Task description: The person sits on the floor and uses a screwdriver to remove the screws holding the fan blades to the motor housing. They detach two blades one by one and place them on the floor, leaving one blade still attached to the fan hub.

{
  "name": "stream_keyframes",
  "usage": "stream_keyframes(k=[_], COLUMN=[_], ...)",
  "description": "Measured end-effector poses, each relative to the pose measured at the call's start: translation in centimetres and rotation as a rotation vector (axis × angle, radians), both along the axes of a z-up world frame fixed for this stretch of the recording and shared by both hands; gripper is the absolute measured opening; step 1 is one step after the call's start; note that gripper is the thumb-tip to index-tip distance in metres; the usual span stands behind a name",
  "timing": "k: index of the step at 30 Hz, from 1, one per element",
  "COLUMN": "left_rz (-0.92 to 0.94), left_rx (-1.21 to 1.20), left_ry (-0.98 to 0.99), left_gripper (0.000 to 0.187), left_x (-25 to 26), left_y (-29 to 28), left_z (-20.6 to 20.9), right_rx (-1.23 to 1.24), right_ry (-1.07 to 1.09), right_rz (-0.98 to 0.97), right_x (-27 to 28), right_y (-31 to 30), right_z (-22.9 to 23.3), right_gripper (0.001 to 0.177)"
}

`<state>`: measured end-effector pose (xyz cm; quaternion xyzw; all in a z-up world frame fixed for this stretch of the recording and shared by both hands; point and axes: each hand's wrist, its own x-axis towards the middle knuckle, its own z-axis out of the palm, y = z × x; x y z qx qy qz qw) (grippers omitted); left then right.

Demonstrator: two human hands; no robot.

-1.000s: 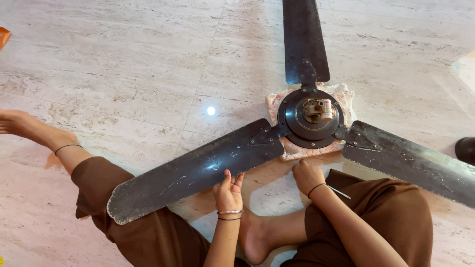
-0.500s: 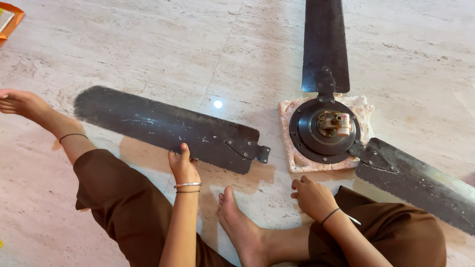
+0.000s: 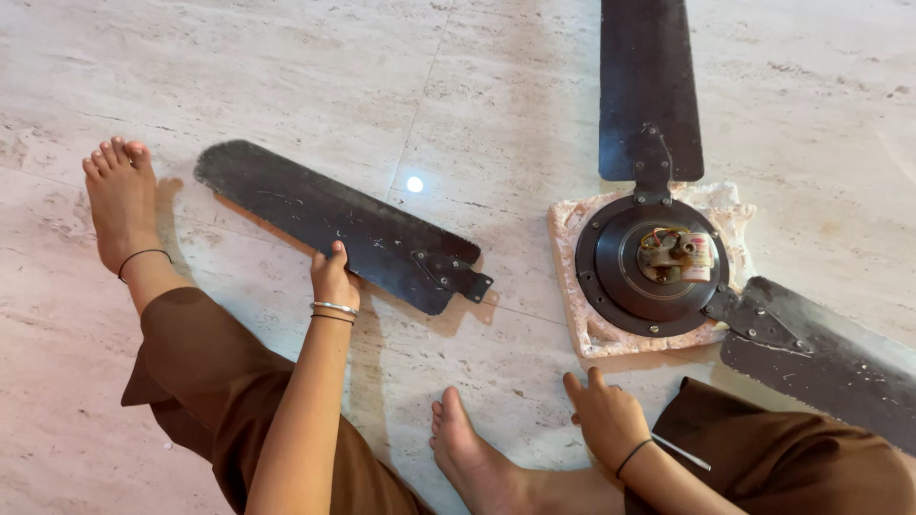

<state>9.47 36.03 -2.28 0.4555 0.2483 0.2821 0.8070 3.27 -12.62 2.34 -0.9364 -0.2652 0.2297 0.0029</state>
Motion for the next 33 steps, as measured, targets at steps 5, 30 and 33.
stream_keyframes(k=[5, 30, 33], left_rz=[0.033, 0.422, 0.480], left_rx=[-0.070, 1.039, 0.964], left_ry=[-0.032, 0.365, 0.370], left_gripper=[0.029, 0.029, 0.024], left_x=[1.1, -1.3, -3.9], left_y=[0.2, 0.9, 2.4], left_z=[-0.4, 0.7, 2.7], right_rx=[0.065, 0.432, 0.419], right_ry=[-0.092, -0.051, -0.082], right_rz=[0.038, -0.133, -0.318], right_x=[0.2, 2.4, 3.8], right_y=[-0.1, -3.1, -6.6], right_z=[-1.6, 3.8, 5.6], right_gripper=[0.027, 0.009, 0.011])
